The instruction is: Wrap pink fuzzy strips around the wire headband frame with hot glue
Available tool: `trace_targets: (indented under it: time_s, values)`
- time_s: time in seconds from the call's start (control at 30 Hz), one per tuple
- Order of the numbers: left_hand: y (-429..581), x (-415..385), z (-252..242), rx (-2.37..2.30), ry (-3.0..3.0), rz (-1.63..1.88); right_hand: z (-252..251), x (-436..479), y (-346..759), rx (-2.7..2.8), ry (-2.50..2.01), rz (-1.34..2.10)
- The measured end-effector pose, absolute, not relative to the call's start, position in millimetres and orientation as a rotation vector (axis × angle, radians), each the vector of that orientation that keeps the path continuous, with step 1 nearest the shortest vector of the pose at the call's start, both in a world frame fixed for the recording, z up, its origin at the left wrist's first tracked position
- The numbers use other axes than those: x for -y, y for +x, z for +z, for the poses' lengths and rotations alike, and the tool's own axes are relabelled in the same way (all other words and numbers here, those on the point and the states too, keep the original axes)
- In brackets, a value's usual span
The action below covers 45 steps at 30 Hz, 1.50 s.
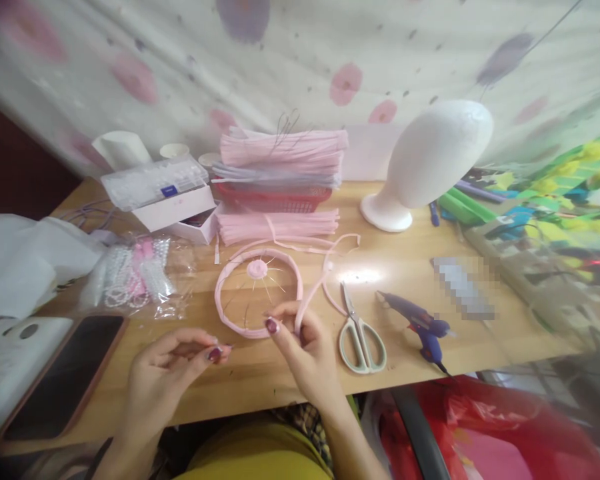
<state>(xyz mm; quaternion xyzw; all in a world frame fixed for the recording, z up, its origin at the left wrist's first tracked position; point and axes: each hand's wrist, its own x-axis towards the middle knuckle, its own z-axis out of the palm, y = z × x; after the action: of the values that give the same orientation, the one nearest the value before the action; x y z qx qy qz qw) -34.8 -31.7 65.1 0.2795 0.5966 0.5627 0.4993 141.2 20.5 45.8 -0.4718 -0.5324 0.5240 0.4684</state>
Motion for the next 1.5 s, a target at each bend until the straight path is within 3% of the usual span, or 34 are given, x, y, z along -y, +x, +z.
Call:
trace_targets:
  time_s: [0.17, 0.37, 1.5]
  values:
    - [-29.7, 24.1, 69.6, -1.197, 0.580, 1.104, 55.8, -10.3, 133.9, 1.158, -0.742, 1.927]
    - [-23.7, 18.2, 70.9, -1.031, 0.488, 0.989, 36.9, -8.5, 131.0, 1.002, -0.618, 2.084]
    - [-23.5, 6.9, 55.6, -0.728, 0.467, 0.827, 40.8, -20.0, 139.1, 1.064, -0.438, 2.030]
